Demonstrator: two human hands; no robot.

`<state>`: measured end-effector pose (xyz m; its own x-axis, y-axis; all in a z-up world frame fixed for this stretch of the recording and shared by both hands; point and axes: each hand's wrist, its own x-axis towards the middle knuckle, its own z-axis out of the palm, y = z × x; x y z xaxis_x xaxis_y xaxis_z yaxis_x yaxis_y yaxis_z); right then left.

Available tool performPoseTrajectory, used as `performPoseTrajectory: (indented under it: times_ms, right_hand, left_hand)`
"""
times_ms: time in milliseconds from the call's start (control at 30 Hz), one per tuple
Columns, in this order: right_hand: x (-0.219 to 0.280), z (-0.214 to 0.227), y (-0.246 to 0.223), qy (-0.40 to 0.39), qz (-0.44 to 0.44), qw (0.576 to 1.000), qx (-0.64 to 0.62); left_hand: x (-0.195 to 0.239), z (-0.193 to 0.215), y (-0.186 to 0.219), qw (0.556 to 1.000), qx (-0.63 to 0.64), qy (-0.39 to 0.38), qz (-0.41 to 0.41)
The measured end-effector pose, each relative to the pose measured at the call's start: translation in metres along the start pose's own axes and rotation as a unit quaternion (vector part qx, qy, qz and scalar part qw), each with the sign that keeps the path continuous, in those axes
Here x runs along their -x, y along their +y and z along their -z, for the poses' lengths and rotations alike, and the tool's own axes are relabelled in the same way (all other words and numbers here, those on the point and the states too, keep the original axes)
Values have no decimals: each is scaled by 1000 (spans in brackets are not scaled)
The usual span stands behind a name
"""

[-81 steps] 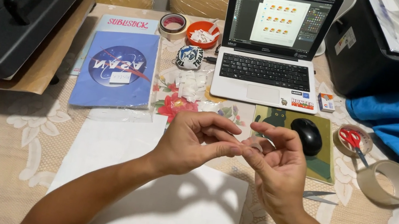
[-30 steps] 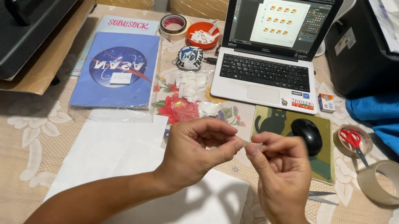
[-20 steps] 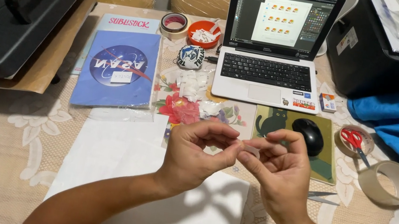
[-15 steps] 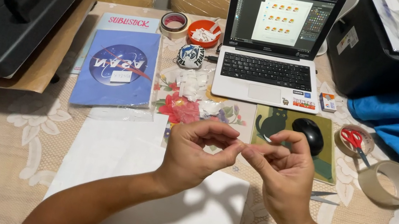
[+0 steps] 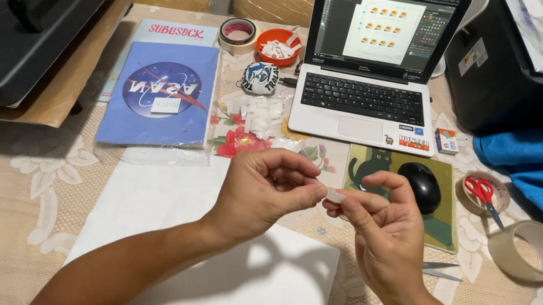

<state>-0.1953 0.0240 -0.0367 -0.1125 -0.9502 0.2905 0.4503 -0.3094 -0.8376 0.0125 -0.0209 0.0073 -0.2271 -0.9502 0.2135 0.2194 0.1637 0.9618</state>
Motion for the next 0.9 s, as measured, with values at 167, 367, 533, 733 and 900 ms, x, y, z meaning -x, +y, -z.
performPoseTrajectory:
  times_ms: [167,367,533,733,900]
  right_hand:
    - [-5,4,-2,-53,-19,998,-41]
    - [-7,6,14,0,38,996,80]
    - [-2,-8,-1,33,32,994,100]
    - [-3,1,3,13,25,997,76]
    - [-7,7,5,-19,17,999,33]
  left_hand:
    - [-5,4,-1,1000,16,-11,7]
    - [-1,-2,-17,999,45,-14,2]
    - [1,-4,-16,999,38,-18,14]
    - [-1,1,-12,995,80,-56,11]
    - [-13,8,-14,990,108,-94,14]
